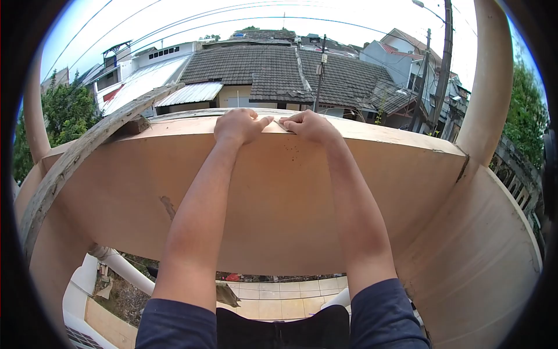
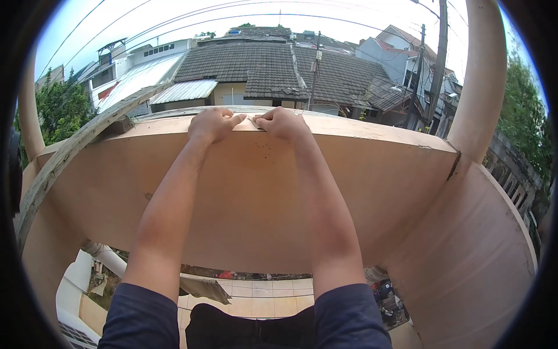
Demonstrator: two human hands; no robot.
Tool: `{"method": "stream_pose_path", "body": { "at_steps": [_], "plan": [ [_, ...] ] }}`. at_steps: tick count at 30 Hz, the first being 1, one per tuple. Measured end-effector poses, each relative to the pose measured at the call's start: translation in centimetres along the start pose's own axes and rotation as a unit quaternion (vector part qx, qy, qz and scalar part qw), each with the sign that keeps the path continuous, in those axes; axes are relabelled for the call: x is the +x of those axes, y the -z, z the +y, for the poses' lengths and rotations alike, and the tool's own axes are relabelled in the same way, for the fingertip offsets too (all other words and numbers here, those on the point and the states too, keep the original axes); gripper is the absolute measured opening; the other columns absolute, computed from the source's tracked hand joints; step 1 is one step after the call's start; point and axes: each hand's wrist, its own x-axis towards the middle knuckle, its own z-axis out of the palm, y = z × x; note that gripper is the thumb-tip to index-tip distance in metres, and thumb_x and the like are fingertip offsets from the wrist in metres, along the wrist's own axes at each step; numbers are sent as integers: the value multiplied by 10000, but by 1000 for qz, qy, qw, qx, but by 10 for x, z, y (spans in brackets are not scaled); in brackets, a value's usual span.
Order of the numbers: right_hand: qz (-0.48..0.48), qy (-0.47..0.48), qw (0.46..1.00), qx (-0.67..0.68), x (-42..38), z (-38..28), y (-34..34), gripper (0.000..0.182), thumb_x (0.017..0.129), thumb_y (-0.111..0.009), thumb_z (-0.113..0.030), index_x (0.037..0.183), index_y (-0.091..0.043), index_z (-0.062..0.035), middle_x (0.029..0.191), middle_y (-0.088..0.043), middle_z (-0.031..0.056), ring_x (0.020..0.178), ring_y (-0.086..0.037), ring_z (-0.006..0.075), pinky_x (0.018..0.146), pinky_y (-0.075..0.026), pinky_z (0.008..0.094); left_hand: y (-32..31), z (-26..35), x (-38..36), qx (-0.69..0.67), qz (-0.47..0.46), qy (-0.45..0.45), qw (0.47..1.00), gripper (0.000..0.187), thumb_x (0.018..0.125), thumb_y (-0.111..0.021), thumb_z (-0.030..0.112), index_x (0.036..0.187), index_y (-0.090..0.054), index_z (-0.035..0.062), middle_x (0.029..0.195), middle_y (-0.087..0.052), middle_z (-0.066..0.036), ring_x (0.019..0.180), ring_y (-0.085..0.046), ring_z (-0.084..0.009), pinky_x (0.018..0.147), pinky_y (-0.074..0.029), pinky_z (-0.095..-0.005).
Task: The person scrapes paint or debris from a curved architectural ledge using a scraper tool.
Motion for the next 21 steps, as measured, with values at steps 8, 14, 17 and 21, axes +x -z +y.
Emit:
{"method": "stream_pose_path", "body": {
  "at_steps": [8,14,17,21],
  "plan": [
    [53,-164,981,-84,3,-25,-4,534,1026,-602,-600,1386,-765,-241,1462,-710,76,1449,-581,295,1331,-221,534,2,-1,-2,5,0,-2,1000,708,951,-587,775,1353,-773,223,1419,-733,-48,1353,-655,-237,1112,-531,-437],
    [-28,-25,998,-49,-6,-13,1,677,1000,-536,-761,1484,-690,-313,1594,-613,48,1554,-467,310,1337,-107,619,7,4,-8,6,-7,13,1000,728,966,-578,780,1398,-747,220,1438,-717,-37,1363,-645,-199,1117,-536,-395],
    [-49,-48,997,-42,2,-14,3,704,1003,-499,-792,1512,-663,-334,1635,-571,21,1603,-390,304,1334,-53,649,6,2,-4,17,-16,-1,1000,724,963,-581,781,1393,-751,224,1436,-718,-34,1359,-648,-199,1117,-536,-391],
    [-4,-83,993,-88,-5,-28,-5,679,1060,-388,-769,1519,-653,-345,1685,-510,14,1647,-299,300,1336,-33,650,6,1,-5,20,-11,2,1000,724,962,-583,781,1394,-751,225,1439,-717,-30,1359,-648,-198,1116,-537,-391]
  ]
}}
